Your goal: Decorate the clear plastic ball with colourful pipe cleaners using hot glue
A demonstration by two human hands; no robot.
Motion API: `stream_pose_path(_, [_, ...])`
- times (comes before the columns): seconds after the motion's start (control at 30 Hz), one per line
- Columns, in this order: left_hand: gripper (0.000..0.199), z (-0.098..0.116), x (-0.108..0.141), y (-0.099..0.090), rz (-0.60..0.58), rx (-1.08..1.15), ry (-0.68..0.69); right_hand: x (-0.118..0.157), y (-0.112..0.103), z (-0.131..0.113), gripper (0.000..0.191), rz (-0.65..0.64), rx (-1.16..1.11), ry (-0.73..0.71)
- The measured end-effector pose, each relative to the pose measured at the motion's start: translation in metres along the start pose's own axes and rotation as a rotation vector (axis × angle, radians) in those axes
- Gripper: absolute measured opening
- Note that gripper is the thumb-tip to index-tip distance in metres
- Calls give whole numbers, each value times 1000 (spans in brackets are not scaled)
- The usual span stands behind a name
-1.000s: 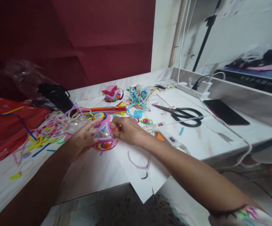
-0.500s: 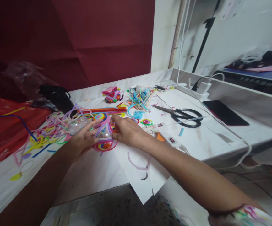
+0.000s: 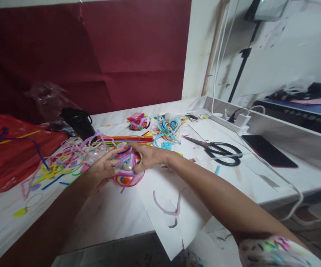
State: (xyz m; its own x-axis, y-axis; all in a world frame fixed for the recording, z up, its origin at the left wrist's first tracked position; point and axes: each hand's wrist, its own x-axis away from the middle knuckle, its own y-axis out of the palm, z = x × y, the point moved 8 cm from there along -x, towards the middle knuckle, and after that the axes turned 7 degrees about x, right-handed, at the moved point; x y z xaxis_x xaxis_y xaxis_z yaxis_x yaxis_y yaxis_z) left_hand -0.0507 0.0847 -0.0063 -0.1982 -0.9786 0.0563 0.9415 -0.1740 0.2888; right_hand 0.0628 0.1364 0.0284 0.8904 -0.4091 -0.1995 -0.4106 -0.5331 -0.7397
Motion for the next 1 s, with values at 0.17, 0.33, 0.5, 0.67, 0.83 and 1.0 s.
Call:
stream_pose_path(0.17, [77,-3,-5,-5,-34,26,-41,0,5,7,74,-3,-70,37])
stream_pose_path(0.33, [66,1,-2,0,0,67,-26,-1,6,10,73,6,-49,76])
stream_pose_path(0.5, [51,-2,-5,-8,60,73,-26,-2,5,10,72,13,-61,106])
stream_pose_path(0.67, [62,-5,-8,-14,101,58,-13,-1,6,9,73,2,-28,147])
stream_pose_path(0.83, [68,-6,-6,-13,79,61,-12,1,6,8,70,33,-37,137])
stream_pose_path(1.0, [60,-8,-6,-9,15,87,-41,4,7,9,70,40,-109,140])
